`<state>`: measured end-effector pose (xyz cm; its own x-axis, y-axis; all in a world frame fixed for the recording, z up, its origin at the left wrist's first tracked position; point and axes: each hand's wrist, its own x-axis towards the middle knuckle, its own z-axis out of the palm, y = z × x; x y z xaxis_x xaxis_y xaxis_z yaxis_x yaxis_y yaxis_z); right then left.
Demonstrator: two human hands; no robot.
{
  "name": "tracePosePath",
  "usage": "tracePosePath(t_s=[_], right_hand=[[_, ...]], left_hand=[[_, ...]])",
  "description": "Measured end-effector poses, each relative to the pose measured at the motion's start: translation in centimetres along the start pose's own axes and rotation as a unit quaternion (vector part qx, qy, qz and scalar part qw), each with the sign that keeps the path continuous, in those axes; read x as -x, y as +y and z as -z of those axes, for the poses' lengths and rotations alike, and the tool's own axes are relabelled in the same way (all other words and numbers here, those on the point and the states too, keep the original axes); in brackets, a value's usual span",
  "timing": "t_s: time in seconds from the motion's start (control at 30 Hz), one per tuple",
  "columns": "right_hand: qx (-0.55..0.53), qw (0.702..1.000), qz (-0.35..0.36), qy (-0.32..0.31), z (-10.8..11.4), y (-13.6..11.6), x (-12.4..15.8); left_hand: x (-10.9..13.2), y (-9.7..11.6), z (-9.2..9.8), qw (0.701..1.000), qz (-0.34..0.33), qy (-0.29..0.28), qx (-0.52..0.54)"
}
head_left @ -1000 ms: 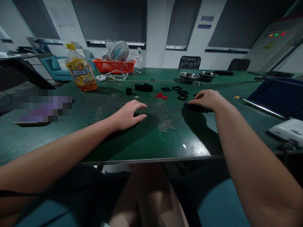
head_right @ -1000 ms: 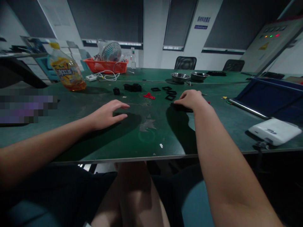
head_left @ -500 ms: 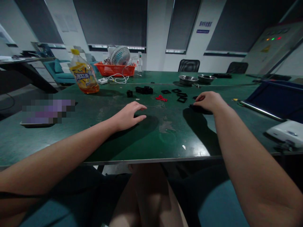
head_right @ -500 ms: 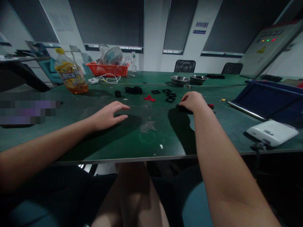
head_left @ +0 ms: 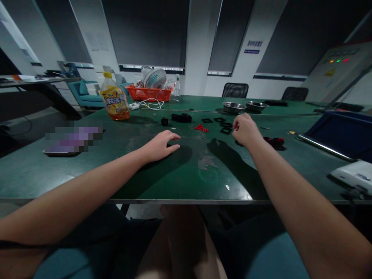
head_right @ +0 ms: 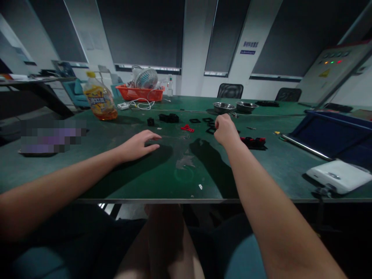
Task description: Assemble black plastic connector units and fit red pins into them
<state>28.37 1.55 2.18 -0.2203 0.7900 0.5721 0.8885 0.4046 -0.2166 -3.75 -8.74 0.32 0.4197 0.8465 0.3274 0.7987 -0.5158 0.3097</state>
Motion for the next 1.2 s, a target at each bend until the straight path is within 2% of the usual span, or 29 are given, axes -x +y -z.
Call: tracePosePath(t_s=[0.17,0.23,0.3,0.4,0.63,0.87,1.2], right_hand=[[-0.018,0.998,0.041,-0.043,-1.8,-1.2,0.0],[-0.048,0.995,0.03,-0.081,-2.2,-1.5,0.2],[-0.057,0.994,0.028,-0.09,-2.6,-1.6,0.4],[-0.071,0.993,0.024,-0.094,-3.0,-1.8,0.5],[-0.112,0.99,0.013,-0.089,-3.2,-1.8,0.5],[-0.161,0.984,-0.009,-0.081,-3.6,-1.6,0.8],[-0.202,0.974,-0.088,-0.059,-4.8,-0.8,0.7]], left_hand=[[-0.4,-1.3,0.1,0.999,0.03,0.025,-0.019],[-0.6,-2.0,0.3,0.998,0.047,0.033,-0.038],[-0.9,-2.6,0.4,0.995,0.072,0.03,-0.068],[-1.3,-3.2,0.7,0.987,0.115,0.021,-0.106],[-3.0,-4.7,0.6,0.977,0.16,0.006,-0.144],[-5.5,-5.4,0.4,0.966,0.191,0.027,-0.172],[-9.1,-5.4,-0.4,0.955,0.235,-0.038,-0.175]])
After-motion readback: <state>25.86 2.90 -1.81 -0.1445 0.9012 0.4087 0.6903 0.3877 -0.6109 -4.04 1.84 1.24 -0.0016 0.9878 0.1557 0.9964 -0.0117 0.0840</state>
